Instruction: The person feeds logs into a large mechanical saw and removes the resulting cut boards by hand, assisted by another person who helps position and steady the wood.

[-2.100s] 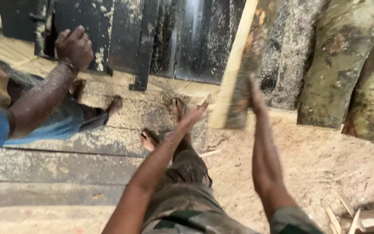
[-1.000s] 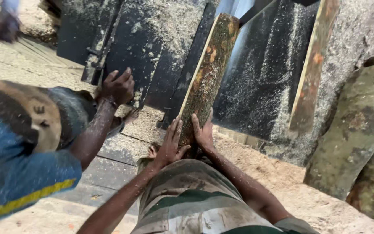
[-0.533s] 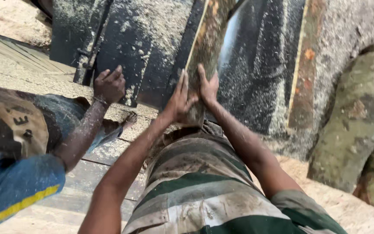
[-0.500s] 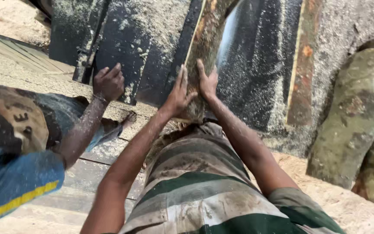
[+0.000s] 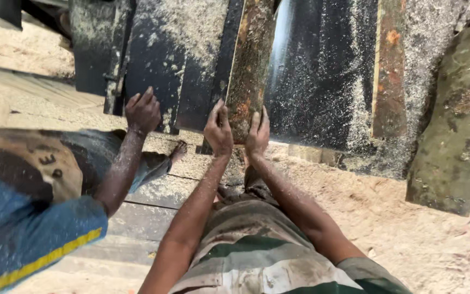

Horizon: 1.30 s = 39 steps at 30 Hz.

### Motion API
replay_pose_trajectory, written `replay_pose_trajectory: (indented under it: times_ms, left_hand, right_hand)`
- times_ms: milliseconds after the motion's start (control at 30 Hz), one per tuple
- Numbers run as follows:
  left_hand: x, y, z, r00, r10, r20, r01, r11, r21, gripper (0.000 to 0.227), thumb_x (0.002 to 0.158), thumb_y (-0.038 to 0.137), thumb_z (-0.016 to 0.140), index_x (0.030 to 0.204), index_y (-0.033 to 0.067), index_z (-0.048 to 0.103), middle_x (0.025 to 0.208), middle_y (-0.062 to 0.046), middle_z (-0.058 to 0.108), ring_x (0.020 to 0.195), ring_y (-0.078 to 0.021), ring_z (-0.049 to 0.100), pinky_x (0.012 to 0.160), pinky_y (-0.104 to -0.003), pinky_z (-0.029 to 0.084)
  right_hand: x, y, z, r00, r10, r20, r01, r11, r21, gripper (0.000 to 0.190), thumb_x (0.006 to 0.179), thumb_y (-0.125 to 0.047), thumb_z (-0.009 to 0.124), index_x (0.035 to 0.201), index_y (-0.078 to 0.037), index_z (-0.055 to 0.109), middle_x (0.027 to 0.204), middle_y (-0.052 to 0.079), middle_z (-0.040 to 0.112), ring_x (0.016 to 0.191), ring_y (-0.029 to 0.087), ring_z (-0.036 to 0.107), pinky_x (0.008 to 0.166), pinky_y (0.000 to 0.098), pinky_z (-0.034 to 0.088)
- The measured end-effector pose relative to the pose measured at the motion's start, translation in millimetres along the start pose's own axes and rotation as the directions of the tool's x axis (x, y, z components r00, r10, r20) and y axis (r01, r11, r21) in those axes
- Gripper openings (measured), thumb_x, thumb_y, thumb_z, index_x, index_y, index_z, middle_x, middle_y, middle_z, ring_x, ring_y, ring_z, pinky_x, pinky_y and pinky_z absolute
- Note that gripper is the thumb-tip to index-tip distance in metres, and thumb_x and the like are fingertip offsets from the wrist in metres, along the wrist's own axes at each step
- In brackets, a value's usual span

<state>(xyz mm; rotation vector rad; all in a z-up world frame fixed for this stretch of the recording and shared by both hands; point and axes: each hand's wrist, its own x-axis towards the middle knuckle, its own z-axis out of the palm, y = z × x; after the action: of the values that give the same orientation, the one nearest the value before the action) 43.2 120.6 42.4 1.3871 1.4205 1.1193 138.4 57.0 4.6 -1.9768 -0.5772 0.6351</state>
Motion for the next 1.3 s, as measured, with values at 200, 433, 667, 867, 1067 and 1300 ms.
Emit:
replay_pose_trajectory:
  times_ms: [200, 433, 667, 867, 1067, 1300]
  left_hand:
    - [33.9, 17.0, 35.0, 0.989, 0.084, -0.122, -0.062, 0.982, 0.177, 0.042, 0.099, 0.047, 0.070, 0.113, 0.0084, 0.080, 0.109, -0.011, 0.080, 0.097, -0.0258, 0.079, 0.082, -0.038, 0.063]
    - [108.1, 35.5, 94.5, 0.976, 0.129, -0.175, -0.095, 0.977, 0.192, 0.038, 0.101, 0.042, 0.068, 0.109, 0.0080, 0.080, 0.104, -0.013, 0.080, 0.091, -0.0278, 0.078, 0.079, -0.039, 0.062]
    - [169.7, 31.1, 144.1, 0.983, 0.086, -0.159, -0.052, 0.977, 0.208, 0.042, 0.098, 0.050, 0.066, 0.105, 0.0111, 0.082, 0.099, -0.012, 0.080, 0.087, -0.0293, 0.079, 0.076, -0.039, 0.061]
    - [233.0, 10.3, 199.3, 0.957, 0.173, -0.232, -0.129, 0.972, 0.195, 0.040, 0.097, 0.051, 0.065, 0.104, 0.0152, 0.081, 0.097, -0.011, 0.080, 0.086, -0.0307, 0.077, 0.071, -0.041, 0.060]
    - [311.7, 13.8, 257.3, 0.939, 0.197, -0.283, -0.183, 0.980, 0.077, 0.037, 0.098, 0.044, 0.067, 0.091, 0.0087, 0.076, 0.077, -0.013, 0.075, 0.067, -0.0302, 0.070, 0.059, -0.042, 0.052]
    - [152.2, 44.0, 114.4, 0.793, 0.554, -0.254, -0.526, 0.833, 0.173, 0.024, 0.115, 0.018, 0.054, 0.127, 0.0017, 0.066, 0.130, -0.020, 0.063, 0.121, -0.0316, 0.065, 0.103, -0.041, 0.060]
  right_hand:
    - [51.2, -18.5, 6.4, 0.994, -0.085, -0.064, 0.083, 0.996, -0.041, 0.074, 0.104, -0.057, 0.041, 0.155, -0.004, 0.045, 0.151, 0.023, 0.055, 0.138, 0.038, 0.056, 0.115, 0.0461, 0.045]
    - [151.2, -31.1, 28.3, 0.992, -0.052, -0.118, 0.053, 0.999, 0.003, 0.071, 0.101, -0.056, 0.037, 0.155, -0.011, 0.046, 0.139, 0.018, 0.067, 0.115, 0.030, 0.072, 0.103, 0.0409, 0.057]
    - [222.2, -21.8, -15.4, 0.959, -0.118, 0.256, -0.026, 0.867, 0.497, 0.059, 0.114, -0.046, 0.033, 0.152, -0.004, 0.047, 0.147, 0.023, 0.052, 0.133, 0.032, 0.054, 0.112, 0.0504, 0.049]
    - [180.0, 17.6, -223.3, 0.993, -0.039, 0.109, 0.067, 0.961, -0.269, 0.041, 0.108, -0.027, 0.054, 0.141, -0.004, 0.058, 0.140, 0.018, 0.063, 0.127, 0.027, 0.062, 0.104, 0.0395, 0.054]
    - [205.0, 76.7, -371.3, 0.998, -0.063, -0.027, 0.034, 0.797, -0.603, 0.057, 0.105, -0.043, 0.064, 0.141, 0.001, 0.059, 0.137, 0.024, 0.066, 0.127, 0.035, 0.063, 0.108, 0.0480, 0.049]
    - [306.2, 92.8, -374.2, 0.972, -0.220, -0.079, 0.080, 0.631, -0.772, 0.110, 0.084, -0.072, 0.073, 0.163, -0.006, 0.033, 0.155, 0.029, 0.047, 0.139, 0.046, 0.048, 0.114, 0.0638, 0.036]
